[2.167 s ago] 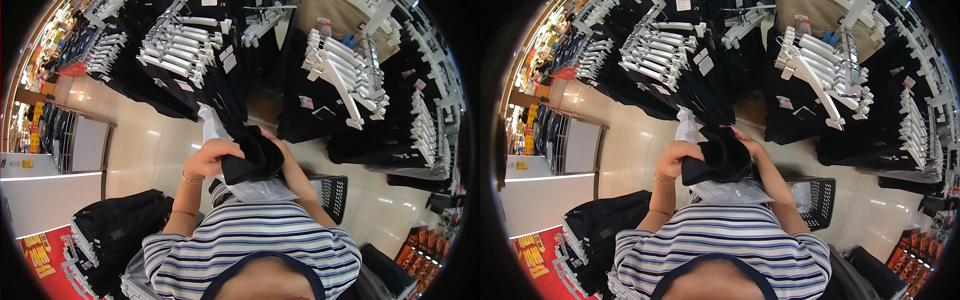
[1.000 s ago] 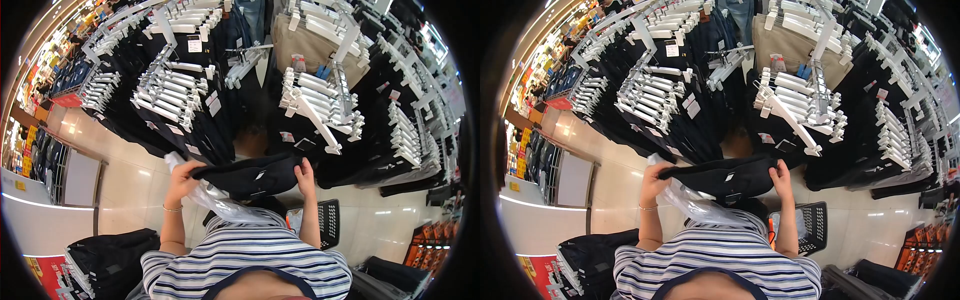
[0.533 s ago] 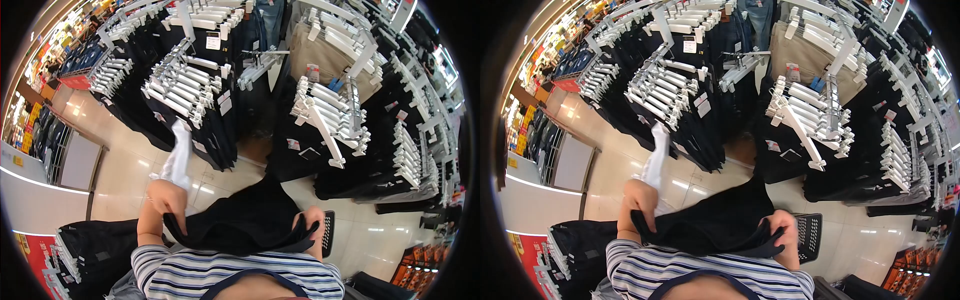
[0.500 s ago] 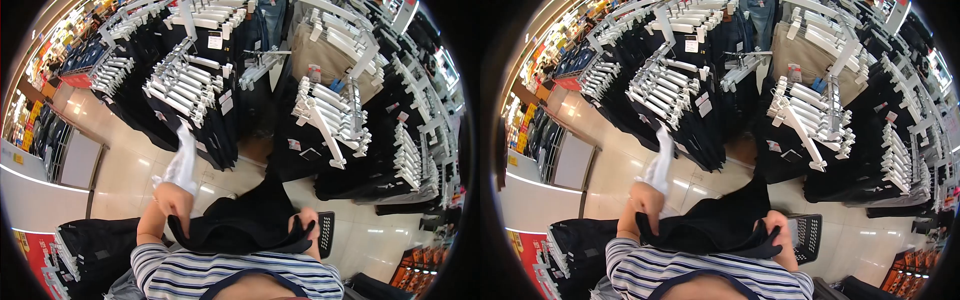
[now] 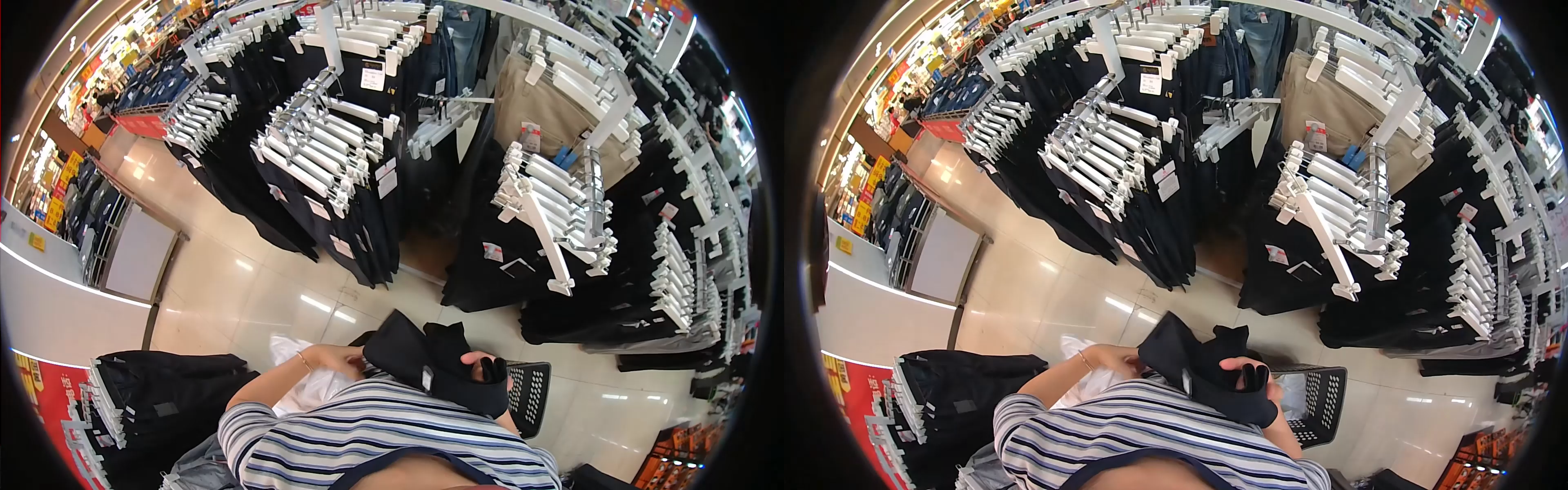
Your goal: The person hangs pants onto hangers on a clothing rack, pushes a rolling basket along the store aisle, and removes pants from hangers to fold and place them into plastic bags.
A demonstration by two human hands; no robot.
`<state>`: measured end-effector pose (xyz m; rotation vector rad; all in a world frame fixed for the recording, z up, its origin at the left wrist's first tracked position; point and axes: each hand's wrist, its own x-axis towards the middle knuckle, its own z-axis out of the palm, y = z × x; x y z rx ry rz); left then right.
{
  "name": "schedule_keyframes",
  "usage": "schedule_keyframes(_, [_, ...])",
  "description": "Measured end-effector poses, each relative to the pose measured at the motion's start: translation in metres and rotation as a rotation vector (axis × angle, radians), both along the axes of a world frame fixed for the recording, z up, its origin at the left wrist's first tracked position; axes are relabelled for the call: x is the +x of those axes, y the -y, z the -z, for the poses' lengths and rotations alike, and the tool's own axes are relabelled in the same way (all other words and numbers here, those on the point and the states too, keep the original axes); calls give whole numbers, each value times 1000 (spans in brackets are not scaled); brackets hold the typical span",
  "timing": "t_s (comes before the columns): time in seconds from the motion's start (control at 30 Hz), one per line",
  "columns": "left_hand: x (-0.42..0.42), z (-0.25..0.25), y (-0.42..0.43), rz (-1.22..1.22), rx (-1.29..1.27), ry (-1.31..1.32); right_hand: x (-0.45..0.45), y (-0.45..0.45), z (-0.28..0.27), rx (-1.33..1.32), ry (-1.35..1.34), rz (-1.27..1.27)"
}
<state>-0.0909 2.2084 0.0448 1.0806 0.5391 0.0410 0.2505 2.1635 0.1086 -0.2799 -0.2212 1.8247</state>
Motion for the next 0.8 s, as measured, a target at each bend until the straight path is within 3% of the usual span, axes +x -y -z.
schedule_keyframes(0.03, [10,1,0,-75,-70,8,-1,0,2,-11,0,8])
schedule_keyframes(0.13, [30,7,-1,-91,69,83,-1,-1,7,-42,11,51])
schedule_keyframes(0.3, [36,75,-21,100,444,179,-2,-1,15,-107,30,147])
schedule_keyframes(0.53, [63,37,-27,-276,671,162,2,-10,41,-260,63,384])
schedule_keyframes(0.6, [64,23,-32,-261,625,-179,5,-23,53,-331,83,498])
schedule_keyframes(0.63, [59,22,-43,-64,462,-475,7,-30,61,-362,82,543])
schedule_keyframes(0.7, [61,-8,-50,-253,108,-212,12,-38,75,-383,30,557])
schedule_keyframes(0.77, [60,-29,-52,-338,122,-282,14,-34,84,-374,-55,472])
schedule_keyframes(0.8, [54,-16,-54,-390,27,-282,13,-31,82,-325,-119,344])
